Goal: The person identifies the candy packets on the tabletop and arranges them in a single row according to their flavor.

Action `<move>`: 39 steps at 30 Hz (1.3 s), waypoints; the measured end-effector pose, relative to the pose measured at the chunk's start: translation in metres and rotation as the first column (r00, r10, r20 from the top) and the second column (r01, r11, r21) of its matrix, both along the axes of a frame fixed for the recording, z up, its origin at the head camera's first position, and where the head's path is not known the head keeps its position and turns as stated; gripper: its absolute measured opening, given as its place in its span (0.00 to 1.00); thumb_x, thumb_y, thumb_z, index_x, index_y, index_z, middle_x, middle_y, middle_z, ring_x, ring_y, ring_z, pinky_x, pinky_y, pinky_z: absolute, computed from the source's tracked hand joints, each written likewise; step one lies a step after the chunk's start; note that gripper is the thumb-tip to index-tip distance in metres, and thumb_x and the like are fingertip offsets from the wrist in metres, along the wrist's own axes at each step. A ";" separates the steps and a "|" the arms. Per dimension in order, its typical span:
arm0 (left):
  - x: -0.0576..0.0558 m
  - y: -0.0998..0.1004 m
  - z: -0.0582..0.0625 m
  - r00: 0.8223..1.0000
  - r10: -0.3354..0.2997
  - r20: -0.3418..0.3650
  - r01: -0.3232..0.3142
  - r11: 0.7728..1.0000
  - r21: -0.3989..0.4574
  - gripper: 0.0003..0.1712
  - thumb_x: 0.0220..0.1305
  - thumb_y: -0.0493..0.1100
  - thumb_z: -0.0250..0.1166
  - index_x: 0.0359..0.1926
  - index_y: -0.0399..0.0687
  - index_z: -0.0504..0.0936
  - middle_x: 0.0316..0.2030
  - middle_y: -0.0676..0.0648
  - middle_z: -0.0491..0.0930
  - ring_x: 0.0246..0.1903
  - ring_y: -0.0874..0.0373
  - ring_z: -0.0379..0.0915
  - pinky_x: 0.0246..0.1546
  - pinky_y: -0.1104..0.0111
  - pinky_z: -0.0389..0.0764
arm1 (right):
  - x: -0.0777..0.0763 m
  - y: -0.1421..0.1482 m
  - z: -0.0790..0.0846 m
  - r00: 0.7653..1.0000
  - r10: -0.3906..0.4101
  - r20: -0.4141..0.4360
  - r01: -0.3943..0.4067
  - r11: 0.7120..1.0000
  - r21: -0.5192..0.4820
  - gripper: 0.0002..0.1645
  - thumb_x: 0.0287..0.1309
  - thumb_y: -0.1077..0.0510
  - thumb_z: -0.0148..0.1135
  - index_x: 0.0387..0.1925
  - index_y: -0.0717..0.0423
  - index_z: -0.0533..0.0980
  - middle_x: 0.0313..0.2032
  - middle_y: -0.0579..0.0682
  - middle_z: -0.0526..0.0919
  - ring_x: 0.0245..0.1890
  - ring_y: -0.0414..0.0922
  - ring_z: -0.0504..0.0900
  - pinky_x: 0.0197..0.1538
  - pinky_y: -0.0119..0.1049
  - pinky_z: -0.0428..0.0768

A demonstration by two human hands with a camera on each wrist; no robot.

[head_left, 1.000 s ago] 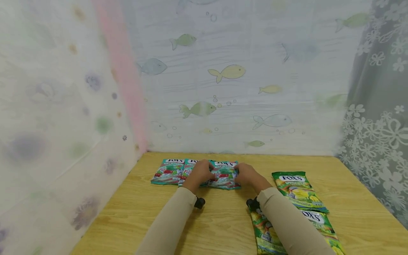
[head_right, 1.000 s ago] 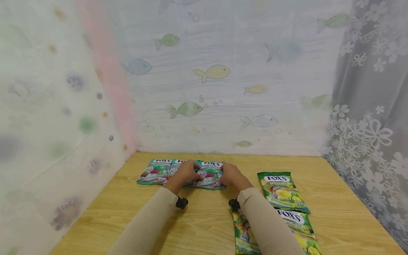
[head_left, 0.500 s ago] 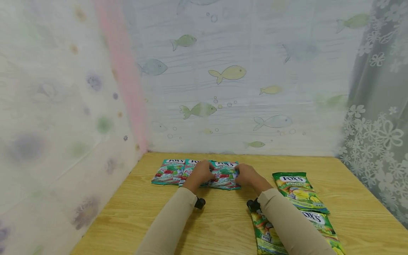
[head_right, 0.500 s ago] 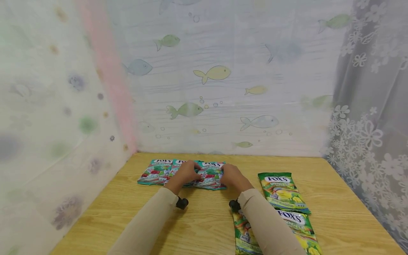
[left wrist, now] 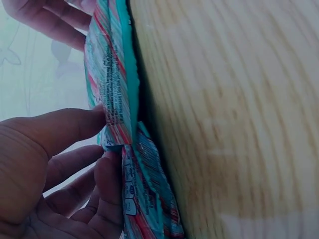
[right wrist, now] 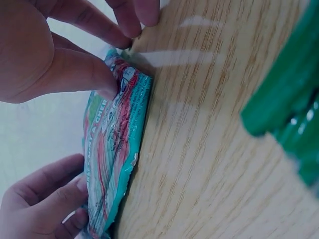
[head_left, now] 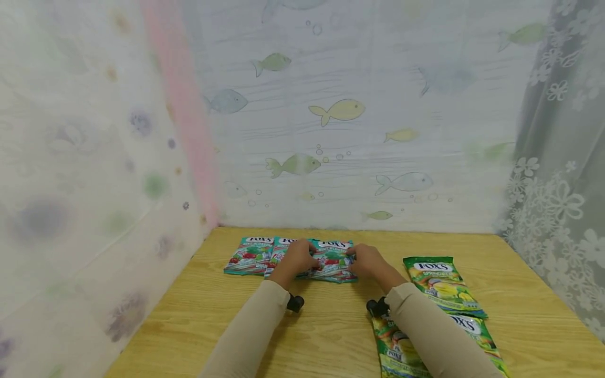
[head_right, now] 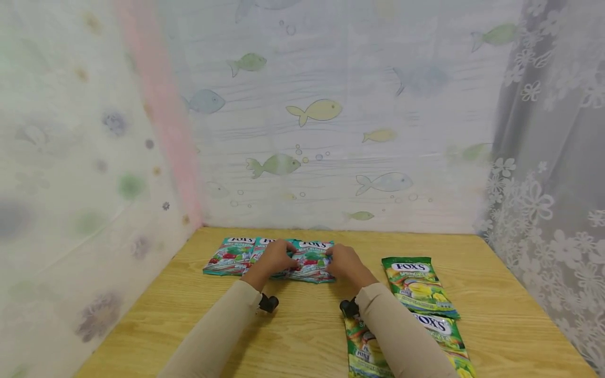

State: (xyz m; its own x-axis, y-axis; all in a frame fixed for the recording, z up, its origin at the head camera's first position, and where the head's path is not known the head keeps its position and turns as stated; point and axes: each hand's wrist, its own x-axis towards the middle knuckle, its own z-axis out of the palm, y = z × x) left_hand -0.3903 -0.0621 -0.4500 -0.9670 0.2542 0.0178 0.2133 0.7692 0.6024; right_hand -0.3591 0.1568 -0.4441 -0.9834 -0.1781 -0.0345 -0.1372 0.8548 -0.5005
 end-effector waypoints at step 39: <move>0.043 0.067 0.018 0.975 -0.182 -0.130 0.194 0.977 0.086 0.27 0.63 0.51 0.76 0.61 0.46 0.84 0.55 0.46 0.84 0.49 0.56 0.82 0.47 0.63 0.85 | 0.058 0.094 0.041 0.980 0.059 -0.188 -0.080 0.991 -0.107 0.22 0.69 0.63 0.62 0.63 0.61 0.79 0.59 0.66 0.82 0.56 0.64 0.82 0.49 0.52 0.87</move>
State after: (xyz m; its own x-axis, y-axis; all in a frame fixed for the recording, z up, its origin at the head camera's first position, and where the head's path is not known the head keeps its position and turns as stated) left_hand -0.3469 0.0046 -0.4318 -0.8913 0.4224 0.1649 0.4239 0.6470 0.6339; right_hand -0.3010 0.2509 -0.4035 -0.9561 -0.2382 0.1705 -0.2929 0.7790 -0.5545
